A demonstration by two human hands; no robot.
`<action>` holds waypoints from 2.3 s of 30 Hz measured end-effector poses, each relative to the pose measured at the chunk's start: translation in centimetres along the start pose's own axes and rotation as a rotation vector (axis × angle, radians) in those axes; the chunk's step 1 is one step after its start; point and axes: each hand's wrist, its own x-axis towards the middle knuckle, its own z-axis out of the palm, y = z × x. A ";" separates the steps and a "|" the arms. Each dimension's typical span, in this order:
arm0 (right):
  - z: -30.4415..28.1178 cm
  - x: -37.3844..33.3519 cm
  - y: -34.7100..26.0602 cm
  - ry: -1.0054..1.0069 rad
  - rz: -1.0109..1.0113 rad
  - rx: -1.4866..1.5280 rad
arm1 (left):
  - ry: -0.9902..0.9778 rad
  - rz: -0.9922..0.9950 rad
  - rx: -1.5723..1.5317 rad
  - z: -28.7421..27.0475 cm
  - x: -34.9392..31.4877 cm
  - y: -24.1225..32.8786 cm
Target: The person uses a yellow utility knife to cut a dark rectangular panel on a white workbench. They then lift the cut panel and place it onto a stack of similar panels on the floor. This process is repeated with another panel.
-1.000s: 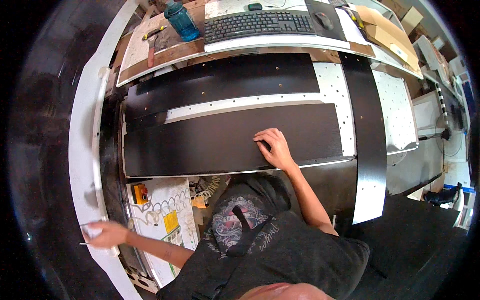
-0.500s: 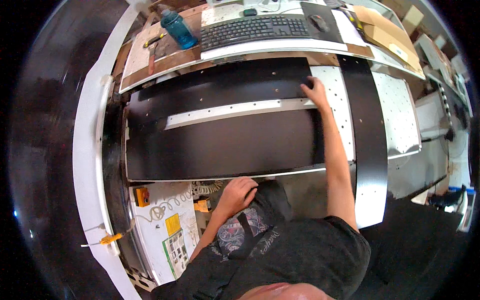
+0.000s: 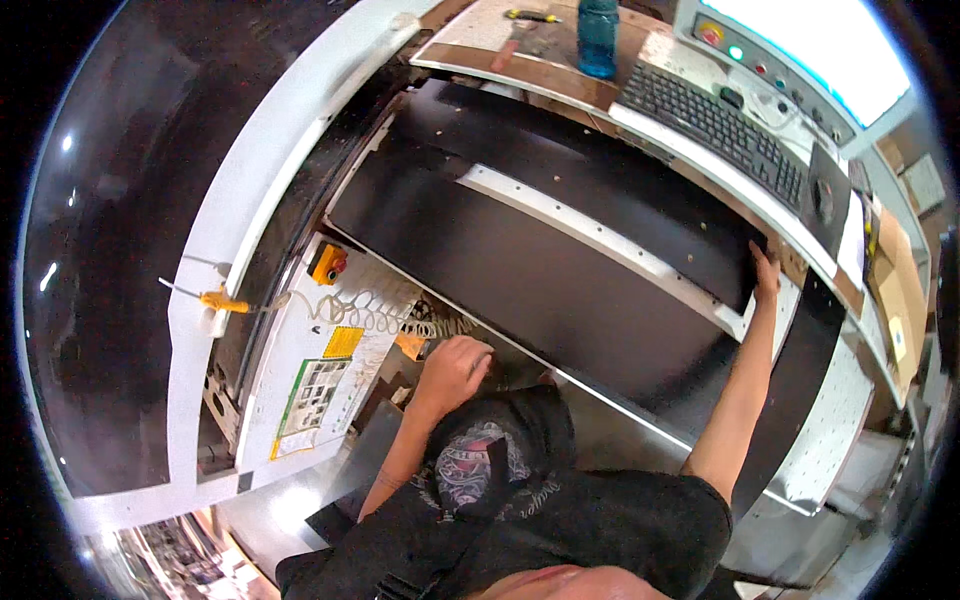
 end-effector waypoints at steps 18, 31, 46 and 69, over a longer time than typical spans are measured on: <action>-13.0 -44.0 -24.2 0.154 -0.300 0.129 | 0.168 0.510 -0.064 -4.0 8.3 0.9; -13.7 -93.3 -28.5 0.929 -0.479 -0.611 | 0.491 1.070 -0.260 -3.8 6.5 7.8; -2.9 -130.2 -25.2 1.485 0.365 -0.692 | 0.150 1.615 -0.555 4.1 -4.3 28.6; -10.2 -87.4 17.6 1.459 0.248 0.086 | -0.705 1.178 -0.214 18.8 -5.7 23.4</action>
